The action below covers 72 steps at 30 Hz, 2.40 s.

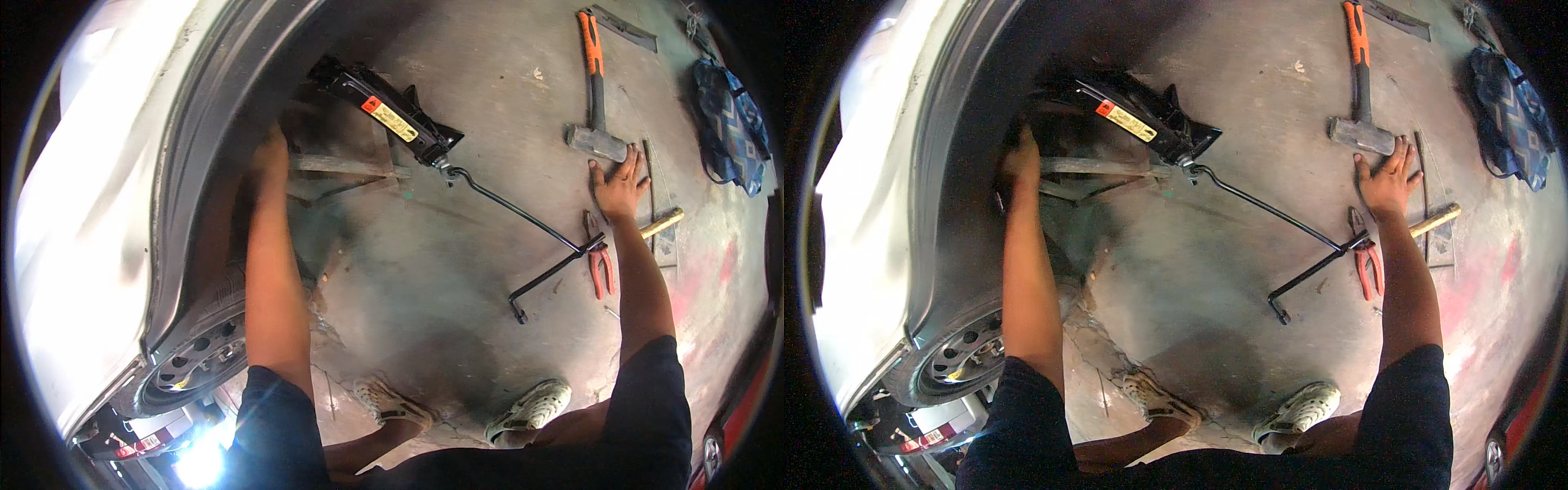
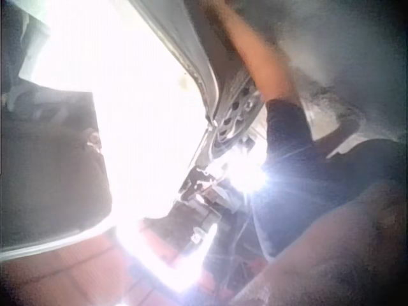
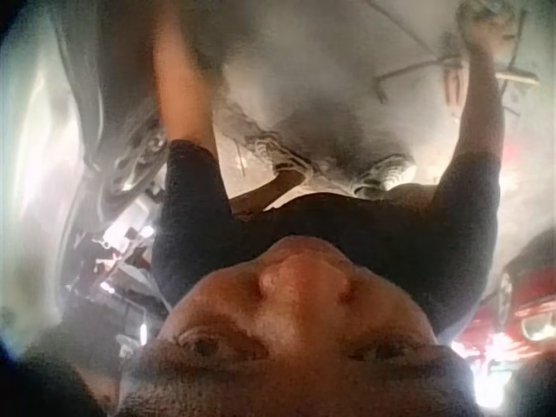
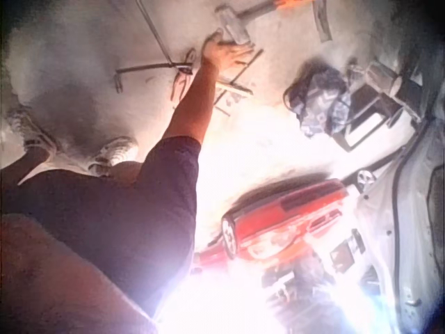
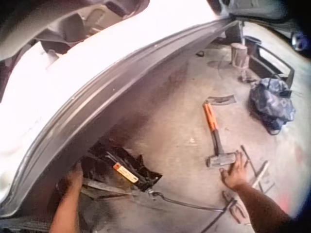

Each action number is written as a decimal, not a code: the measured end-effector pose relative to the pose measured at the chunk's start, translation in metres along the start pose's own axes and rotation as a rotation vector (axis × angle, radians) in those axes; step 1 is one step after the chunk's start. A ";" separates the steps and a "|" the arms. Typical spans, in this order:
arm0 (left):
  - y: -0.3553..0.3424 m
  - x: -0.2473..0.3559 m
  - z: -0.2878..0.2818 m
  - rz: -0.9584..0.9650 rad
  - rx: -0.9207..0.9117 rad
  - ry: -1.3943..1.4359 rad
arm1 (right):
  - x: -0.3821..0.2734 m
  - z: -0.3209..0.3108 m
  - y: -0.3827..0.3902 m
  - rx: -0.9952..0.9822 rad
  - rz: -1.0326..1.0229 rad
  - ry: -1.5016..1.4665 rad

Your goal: The person uses a hydraulic jack to lift a white car and then removes the front tire. They use a lug wrench and a hammer to loosen and remove the lug nuts before taking the wheel off the hub.

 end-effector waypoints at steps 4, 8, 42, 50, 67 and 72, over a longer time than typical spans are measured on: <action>0.003 0.015 0.026 -0.051 -0.087 -0.040 | 0.013 0.011 0.005 0.027 0.007 -0.002; -0.008 -0.010 0.043 -0.091 -0.174 -0.280 | 0.013 0.015 0.001 0.056 -0.035 -0.037; 0.432 -0.229 -0.761 0.760 -0.333 2.044 | -0.122 -0.272 0.394 -0.629 -0.230 -0.233; 0.436 -0.276 -0.738 1.089 -0.827 1.763 | -0.195 -0.268 0.472 -1.187 0.032 0.034; 0.486 -0.367 -0.524 0.302 -0.917 0.851 | -0.197 -0.145 0.552 -0.687 0.963 -1.419; 0.502 -0.385 -0.544 0.328 -0.938 0.854 | -0.199 -0.151 0.568 -0.245 0.862 -1.713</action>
Point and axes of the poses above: each hand's wrist, its own y-axis away from the middle knuckle, its own z-axis out of the palm, x = y × z, the point moved 9 cm from there along -y, towards the middle knuckle, and after that the axes turned 11 degrees about -y, right-handed, at the moved point
